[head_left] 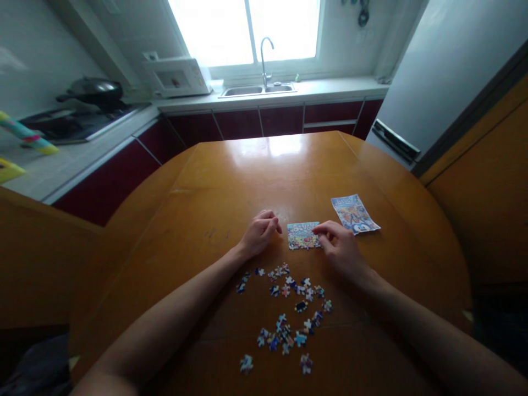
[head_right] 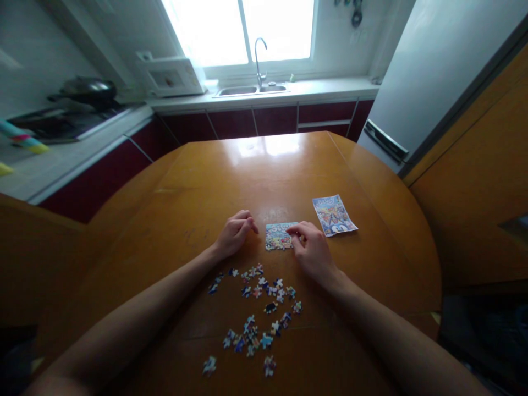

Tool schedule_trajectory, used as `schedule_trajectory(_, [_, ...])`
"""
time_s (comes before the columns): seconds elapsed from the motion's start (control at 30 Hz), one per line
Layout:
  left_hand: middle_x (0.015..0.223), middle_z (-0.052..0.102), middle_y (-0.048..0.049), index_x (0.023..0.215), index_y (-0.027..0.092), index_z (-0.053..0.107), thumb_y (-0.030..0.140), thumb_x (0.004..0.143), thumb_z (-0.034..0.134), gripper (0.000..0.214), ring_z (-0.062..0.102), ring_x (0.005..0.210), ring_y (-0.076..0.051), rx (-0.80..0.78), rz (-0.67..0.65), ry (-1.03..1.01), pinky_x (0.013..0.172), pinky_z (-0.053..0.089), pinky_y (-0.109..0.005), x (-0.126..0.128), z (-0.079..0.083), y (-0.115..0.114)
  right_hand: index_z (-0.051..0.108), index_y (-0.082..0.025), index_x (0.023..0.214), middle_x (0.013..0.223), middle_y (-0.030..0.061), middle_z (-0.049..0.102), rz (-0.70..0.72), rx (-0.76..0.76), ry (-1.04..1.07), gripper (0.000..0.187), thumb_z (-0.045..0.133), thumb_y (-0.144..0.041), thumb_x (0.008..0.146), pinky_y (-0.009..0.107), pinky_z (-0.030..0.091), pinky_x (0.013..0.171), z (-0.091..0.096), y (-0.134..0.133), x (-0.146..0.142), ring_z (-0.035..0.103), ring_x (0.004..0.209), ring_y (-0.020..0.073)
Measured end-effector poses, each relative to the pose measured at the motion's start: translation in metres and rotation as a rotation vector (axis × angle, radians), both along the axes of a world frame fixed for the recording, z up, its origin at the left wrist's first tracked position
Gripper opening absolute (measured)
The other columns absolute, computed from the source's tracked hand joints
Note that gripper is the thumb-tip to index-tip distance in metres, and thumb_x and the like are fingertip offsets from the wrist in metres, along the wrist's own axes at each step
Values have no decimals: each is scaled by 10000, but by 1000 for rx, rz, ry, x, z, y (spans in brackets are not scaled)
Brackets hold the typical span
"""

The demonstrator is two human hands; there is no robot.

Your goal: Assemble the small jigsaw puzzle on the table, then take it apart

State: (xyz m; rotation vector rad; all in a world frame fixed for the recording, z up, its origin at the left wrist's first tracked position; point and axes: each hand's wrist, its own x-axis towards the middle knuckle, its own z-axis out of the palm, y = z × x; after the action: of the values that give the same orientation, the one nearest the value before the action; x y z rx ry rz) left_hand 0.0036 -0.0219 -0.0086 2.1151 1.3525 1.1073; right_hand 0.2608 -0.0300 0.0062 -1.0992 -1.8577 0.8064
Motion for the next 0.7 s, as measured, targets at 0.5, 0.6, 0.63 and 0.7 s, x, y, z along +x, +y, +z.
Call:
schedule_trajectory(0.5, [740, 572, -46, 683, 156, 718, 515, 1036, 344, 627, 560, 724, -162, -61, -67, 24, 723, 466, -318, -2, 12, -4, 703, -213, 883, 885, 50, 699, 4, -1, -12, 176, 536, -159, 872, 341, 472, 697, 0, -2, -1, 615, 793, 207])
schedule_trajectory(0.6, [655, 557, -11, 630, 175, 713, 537, 940, 571, 497, 523, 597, -124, -150, -223, 90, 571, 429, -260, -5, 32, -10, 703, -210, 879, 881, 51, 698, 1, -9, -5, 169, 542, -161, 874, 342, 466, 687, 2, -1, 0, 612, 786, 207])
schedule_trajectory(0.63, [667, 575, -6, 664, 188, 734, 517, 874, 675, 395, 534, 600, -121, -195, -303, 132, 548, 419, -246, -6, 39, -13, 702, -209, 878, 881, 51, 697, 3, -11, -1, 165, 543, -162, 875, 343, 465, 689, 2, -1, 0, 612, 788, 207])
schedule_trajectory(0.7, [737, 629, -8, 798, 227, 776, 438, 848, 727, 222, 575, 631, -120, -336, -498, 280, 553, 428, -232, -7, 53, -21, 699, -208, 877, 881, 50, 696, 8, -9, 7, 162, 544, -163, 878, 345, 464, 698, 4, 0, 1, 612, 796, 208])
